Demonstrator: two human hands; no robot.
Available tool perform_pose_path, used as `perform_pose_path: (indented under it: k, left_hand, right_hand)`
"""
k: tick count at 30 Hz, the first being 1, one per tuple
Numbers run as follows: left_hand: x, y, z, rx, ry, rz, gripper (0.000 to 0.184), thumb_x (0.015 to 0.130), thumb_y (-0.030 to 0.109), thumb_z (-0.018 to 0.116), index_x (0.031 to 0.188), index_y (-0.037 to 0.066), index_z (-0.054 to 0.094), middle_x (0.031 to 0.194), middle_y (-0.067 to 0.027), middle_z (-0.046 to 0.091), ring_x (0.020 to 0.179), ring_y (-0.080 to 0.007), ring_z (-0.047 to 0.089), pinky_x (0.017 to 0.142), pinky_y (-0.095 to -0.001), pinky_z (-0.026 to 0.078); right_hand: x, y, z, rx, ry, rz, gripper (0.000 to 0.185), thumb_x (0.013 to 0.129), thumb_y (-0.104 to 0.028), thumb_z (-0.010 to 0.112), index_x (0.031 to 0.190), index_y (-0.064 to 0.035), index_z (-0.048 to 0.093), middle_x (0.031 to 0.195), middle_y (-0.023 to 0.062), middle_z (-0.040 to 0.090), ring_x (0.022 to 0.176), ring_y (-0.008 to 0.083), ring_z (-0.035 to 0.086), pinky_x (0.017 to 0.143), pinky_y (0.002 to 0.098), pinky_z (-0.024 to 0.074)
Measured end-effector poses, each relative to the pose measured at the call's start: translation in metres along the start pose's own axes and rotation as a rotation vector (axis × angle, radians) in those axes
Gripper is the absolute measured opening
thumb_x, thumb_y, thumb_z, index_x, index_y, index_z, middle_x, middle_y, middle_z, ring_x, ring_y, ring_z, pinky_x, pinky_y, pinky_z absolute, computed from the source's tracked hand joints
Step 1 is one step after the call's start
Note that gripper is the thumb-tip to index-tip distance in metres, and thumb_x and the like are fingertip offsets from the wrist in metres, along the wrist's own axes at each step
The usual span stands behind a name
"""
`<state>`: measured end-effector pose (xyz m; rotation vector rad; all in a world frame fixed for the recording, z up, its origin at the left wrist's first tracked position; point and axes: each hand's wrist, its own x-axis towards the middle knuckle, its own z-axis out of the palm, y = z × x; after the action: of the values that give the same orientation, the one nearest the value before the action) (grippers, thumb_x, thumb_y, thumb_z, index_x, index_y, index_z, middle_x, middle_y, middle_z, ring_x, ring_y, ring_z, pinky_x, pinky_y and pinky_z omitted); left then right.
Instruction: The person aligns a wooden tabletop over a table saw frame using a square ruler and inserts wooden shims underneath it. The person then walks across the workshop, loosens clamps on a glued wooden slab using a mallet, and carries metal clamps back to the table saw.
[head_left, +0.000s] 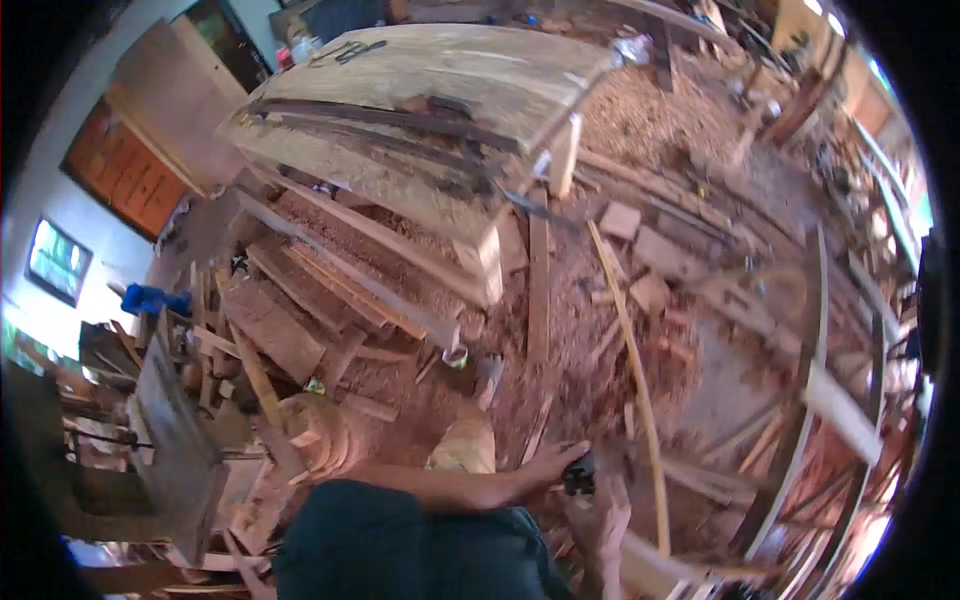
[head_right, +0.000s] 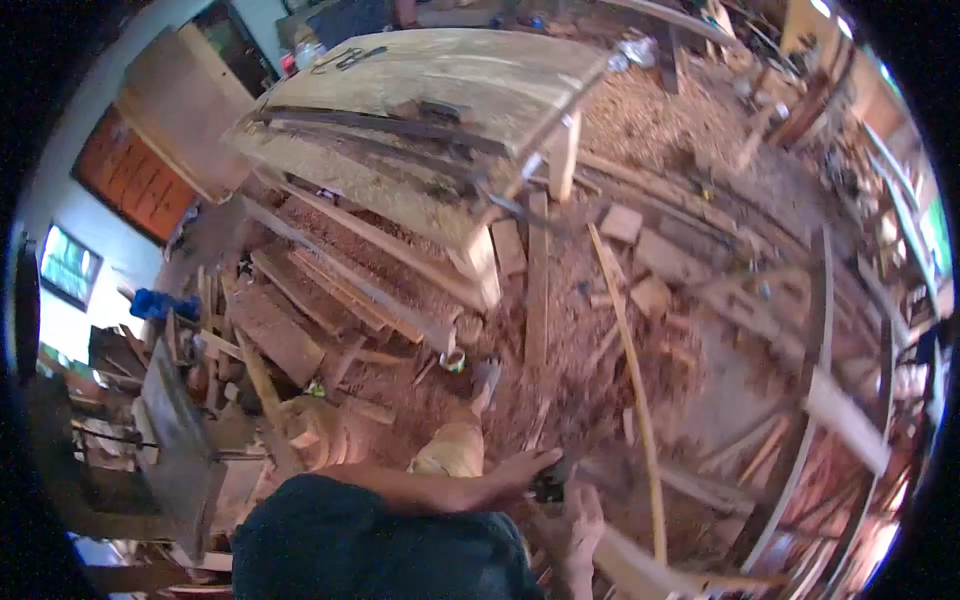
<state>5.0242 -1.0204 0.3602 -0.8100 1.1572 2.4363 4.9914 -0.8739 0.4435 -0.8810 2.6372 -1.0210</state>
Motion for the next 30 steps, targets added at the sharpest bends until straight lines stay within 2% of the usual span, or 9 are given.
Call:
perform_pose_path:
  k: [2,6,14,17,20,23,27,29,30]
  left_hand:
    - [0.038,0.038,-0.075,-0.400,-0.038,-0.057,0.043,0.093,0.044,0.061,0.107,0.004,0.065,0.093,-0.0046,0.066,0.084,-0.0180,0.064,0.077,-0.0318,0.051]
    - [0.020,0.142,-0.186,-0.539,0.020,-0.019,0.045,0.091,0.051,0.058,0.098,0.007,0.067,0.075,-0.0037,0.061,0.062,-0.0194,0.056,0.058,-0.0346,0.046]
    - [-0.045,0.231,-0.268,-0.735,0.216,0.066,0.036,0.093,0.038,0.054,0.102,0.005,0.066,0.072,-0.0066,0.063,0.054,-0.0179,0.057,0.050,-0.0295,0.047]
    - [-0.056,0.220,-0.275,-0.705,0.213,0.176,0.038,0.093,0.037,0.054,0.104,0.003,0.065,0.078,-0.0088,0.067,0.060,-0.0187,0.063,0.053,-0.0295,0.050]
    - [-0.058,0.185,-0.282,-0.743,0.301,0.154,0.039,0.093,0.036,0.053,0.104,0.001,0.065,0.081,-0.0099,0.069,0.065,-0.0195,0.066,0.055,-0.0296,0.052]
    - [-0.073,0.226,-0.275,-0.823,0.342,0.238,0.038,0.092,0.034,0.055,0.109,0.001,0.062,0.087,-0.0096,0.067,0.072,-0.0192,0.066,0.060,-0.0296,0.053]
    - [-0.064,0.238,-0.300,-0.782,0.233,0.306,0.044,0.090,0.032,0.056,0.124,0.004,0.055,0.103,-0.0089,0.063,0.084,-0.0205,0.064,0.067,-0.0301,0.053]
    - [-0.065,0.266,-0.319,-0.722,0.226,0.310,0.050,0.088,0.034,0.059,0.128,0.004,0.050,0.104,-0.0087,0.063,0.084,-0.0215,0.065,0.070,-0.0309,0.054]
    - [-0.064,0.282,-0.334,-0.663,0.205,0.304,0.054,0.087,0.035,0.060,0.130,0.005,0.048,0.104,-0.0089,0.063,0.084,-0.0219,0.065,0.071,-0.0315,0.054]
  right_hand:
    - [0.090,-0.010,0.031,0.142,-0.180,-0.144,0.040,0.071,-0.018,0.080,0.104,-0.0005,0.066,0.088,0.0153,0.066,0.079,0.0291,0.065,0.071,0.0387,0.0524]
    - [0.287,-0.096,0.064,0.080,-0.255,-0.212,0.030,0.077,-0.015,0.076,0.100,0.0006,0.067,0.086,0.0144,0.068,0.078,0.0238,0.066,0.071,0.0345,0.0525]
    - [0.582,-0.228,0.228,-0.258,-0.407,-0.550,0.047,0.085,-0.038,0.066,0.111,0.0006,0.061,0.099,0.0239,0.066,0.095,0.0416,0.062,0.083,0.0471,0.0489]
    - [0.636,-0.248,0.303,-0.293,-0.178,-0.729,0.048,0.086,-0.037,0.065,0.112,0.0022,0.059,0.102,0.0266,0.065,0.098,0.0417,0.062,0.084,0.0489,0.0475]
    - [0.681,-0.261,0.348,-0.251,-0.594,-0.552,0.045,0.087,-0.037,0.064,0.102,0.0052,0.062,0.098,0.0270,0.066,0.093,0.0422,0.063,0.079,0.0490,0.0491]
    - [0.699,-0.273,0.364,-0.090,-1.017,0.013,0.047,0.085,-0.038,0.066,0.092,0.0084,0.064,0.091,0.0288,0.066,0.090,0.0427,0.064,0.078,0.0473,0.0506]
    - [0.686,-0.221,0.385,-0.172,-0.755,-0.234,0.044,0.085,-0.032,0.065,0.092,0.0118,0.065,0.083,0.0300,0.066,0.088,0.0451,0.065,0.078,0.0468,0.0509]
    - [0.655,-0.233,0.323,-0.170,-0.787,-0.148,0.035,0.085,-0.029,0.064,0.105,-0.0005,0.066,0.082,0.0202,0.067,0.081,0.0297,0.065,0.071,0.0411,0.0486]
    - [0.639,-0.235,0.292,-0.292,-0.804,-0.188,0.036,0.085,-0.029,0.063,0.108,-0.0006,0.065,0.085,0.0218,0.067,0.083,0.0318,0.066,0.073,0.0419,0.0491]
